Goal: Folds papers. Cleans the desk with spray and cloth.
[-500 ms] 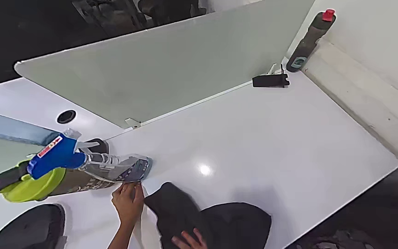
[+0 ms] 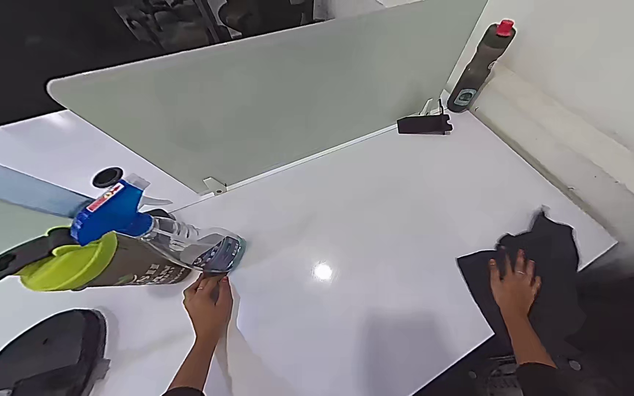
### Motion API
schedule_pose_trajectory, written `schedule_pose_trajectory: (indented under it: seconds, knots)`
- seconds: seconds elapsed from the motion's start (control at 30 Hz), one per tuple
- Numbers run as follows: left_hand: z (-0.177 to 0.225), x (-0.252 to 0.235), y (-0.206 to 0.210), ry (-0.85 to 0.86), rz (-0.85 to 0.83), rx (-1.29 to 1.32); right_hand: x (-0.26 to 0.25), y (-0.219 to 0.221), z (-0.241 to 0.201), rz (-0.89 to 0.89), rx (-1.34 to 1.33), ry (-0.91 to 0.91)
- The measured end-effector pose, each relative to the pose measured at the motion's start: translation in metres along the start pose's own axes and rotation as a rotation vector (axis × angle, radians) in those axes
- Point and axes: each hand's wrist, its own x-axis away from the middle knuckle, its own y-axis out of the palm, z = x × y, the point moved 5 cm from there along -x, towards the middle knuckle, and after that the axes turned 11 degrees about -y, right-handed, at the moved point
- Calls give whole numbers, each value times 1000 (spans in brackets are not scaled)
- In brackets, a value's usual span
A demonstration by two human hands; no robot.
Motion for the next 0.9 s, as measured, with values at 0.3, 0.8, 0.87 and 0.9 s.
schedule_pose_trajectory:
  seconds: [0.3, 0.8, 0.87, 0.9]
  knots:
    - [6, -3, 0, -68, -1, -33, 118, 22, -163, 3, 144, 132]
    - [-4, -3, -1, -34, -21, -8, 176, 72, -358, -66, -402, -528]
    - [-4, -3, -1, -31, -20, -5, 111, 68, -292, 49, -231, -416]
    - [-3, -4, -1, -29, -20, -7, 83, 62, -254, 93, -131, -350]
